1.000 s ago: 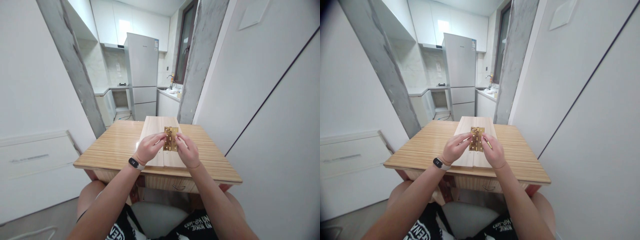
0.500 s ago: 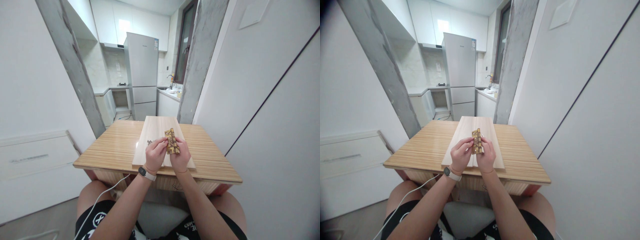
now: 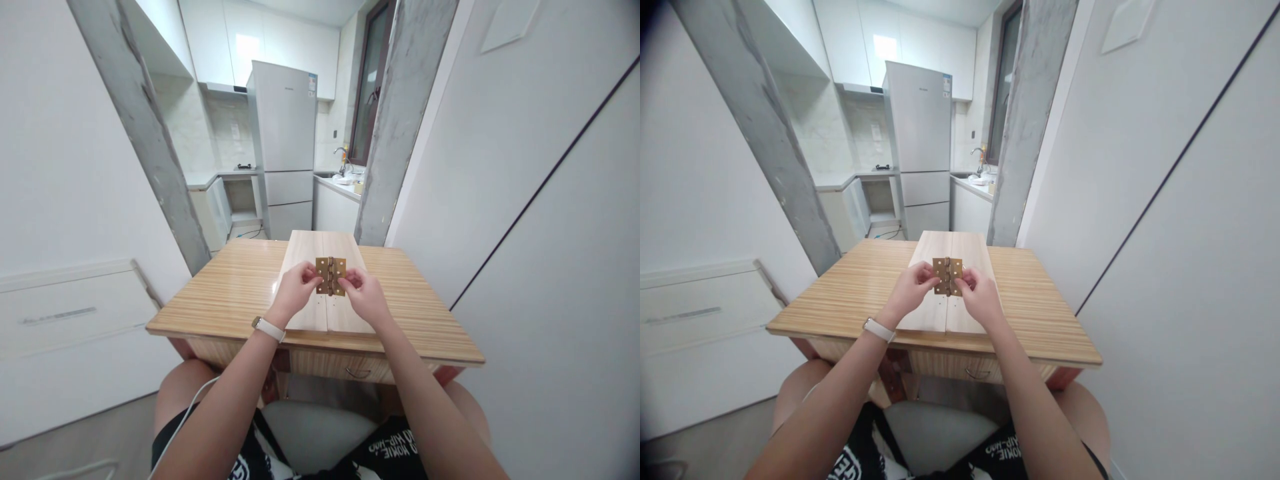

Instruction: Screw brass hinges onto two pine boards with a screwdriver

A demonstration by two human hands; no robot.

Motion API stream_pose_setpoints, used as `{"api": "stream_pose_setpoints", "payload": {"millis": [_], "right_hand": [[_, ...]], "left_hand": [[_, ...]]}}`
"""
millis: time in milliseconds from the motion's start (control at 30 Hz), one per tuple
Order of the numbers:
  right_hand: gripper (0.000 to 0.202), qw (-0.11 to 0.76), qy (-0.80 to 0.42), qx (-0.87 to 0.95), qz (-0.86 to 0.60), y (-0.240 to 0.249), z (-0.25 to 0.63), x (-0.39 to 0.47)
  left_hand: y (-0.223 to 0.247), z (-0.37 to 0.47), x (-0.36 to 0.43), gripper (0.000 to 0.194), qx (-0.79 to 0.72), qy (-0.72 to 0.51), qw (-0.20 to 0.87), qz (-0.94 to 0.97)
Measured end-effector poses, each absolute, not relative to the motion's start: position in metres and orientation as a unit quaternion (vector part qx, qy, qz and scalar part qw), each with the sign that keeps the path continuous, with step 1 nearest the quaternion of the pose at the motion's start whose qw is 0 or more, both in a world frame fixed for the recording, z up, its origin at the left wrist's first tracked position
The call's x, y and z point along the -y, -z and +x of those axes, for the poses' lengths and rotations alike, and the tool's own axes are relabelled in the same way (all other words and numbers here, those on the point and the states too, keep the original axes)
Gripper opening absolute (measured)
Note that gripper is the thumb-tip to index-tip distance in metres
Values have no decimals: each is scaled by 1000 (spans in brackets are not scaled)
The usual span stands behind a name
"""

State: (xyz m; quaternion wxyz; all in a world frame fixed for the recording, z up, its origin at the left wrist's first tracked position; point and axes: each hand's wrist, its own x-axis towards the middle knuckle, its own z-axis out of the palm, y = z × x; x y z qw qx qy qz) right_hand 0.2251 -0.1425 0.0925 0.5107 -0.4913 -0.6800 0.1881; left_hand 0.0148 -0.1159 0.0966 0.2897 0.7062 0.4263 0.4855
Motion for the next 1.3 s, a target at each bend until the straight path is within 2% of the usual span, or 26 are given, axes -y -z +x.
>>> {"api": "stream_pose_setpoints", "payload": {"millis": [67, 167, 333, 633, 800, 1067, 1200, 1300], "right_hand": [[18, 498, -238, 646, -527, -76, 223, 132], [19, 463, -277, 594, -597, -49, 221, 120], [12, 411, -269, 581, -649, -27, 215, 112], [18, 327, -169, 625, -688, -41, 210, 110], [20, 284, -114, 650, -695, -47, 207, 118], [19, 285, -83, 674, -676, -43, 211, 133], [30, 321, -75, 721, -609, -32, 218, 143], [30, 328, -71, 742, -580, -28, 219, 147]], "left_hand": [[-81, 19, 109, 18, -447, -468, 364, 670], [-62, 23, 104, 24, -501, -433, 386, 642], [-44, 30, 101, 19, -559, -387, 313, 663], [-37, 34, 90, 17, -569, -370, 232, 697], [-34, 36, 96, 18, -567, -375, 223, 698], [-27, 24, 116, 43, -496, -395, 258, 729], [-23, 18, 122, 52, -463, -400, 262, 746], [-22, 17, 123, 56, -463, -403, 268, 743]]}}
